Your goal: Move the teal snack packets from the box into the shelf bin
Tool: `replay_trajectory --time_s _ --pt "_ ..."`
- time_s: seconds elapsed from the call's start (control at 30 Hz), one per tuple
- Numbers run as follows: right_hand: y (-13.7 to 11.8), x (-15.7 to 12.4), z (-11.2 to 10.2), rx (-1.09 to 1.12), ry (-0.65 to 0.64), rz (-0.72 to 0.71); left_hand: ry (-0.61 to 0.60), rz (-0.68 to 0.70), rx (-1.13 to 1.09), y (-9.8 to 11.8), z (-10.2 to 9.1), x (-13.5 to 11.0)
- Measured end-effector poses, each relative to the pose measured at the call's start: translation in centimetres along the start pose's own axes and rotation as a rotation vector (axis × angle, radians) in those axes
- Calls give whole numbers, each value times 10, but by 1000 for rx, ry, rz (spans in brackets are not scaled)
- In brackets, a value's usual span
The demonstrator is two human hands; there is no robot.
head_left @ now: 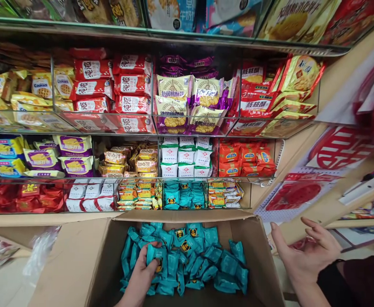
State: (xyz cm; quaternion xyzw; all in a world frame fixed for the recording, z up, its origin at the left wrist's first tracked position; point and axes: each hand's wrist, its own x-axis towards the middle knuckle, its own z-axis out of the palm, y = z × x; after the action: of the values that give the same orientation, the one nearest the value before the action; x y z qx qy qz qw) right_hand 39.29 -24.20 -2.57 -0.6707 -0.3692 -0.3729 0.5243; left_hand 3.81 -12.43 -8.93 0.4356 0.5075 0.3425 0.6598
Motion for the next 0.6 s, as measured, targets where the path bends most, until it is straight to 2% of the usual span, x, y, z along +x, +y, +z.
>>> replay_trajectory --time_s 0.1,0.23,0.4,0.6 --pt "-11 -3 0 -53 -8 -111 73 -185 -227 0 11 -6" --pt "-19 -8 -2 -32 -48 -146 84 -345 -284 2 14 -12" --pt "-21 -15 -2 30 -52 -106 70 -371 -341 1 10 -16" --pt "-21 -20 -4 79 -53 -61 141 -449 -341 2 10 -19"
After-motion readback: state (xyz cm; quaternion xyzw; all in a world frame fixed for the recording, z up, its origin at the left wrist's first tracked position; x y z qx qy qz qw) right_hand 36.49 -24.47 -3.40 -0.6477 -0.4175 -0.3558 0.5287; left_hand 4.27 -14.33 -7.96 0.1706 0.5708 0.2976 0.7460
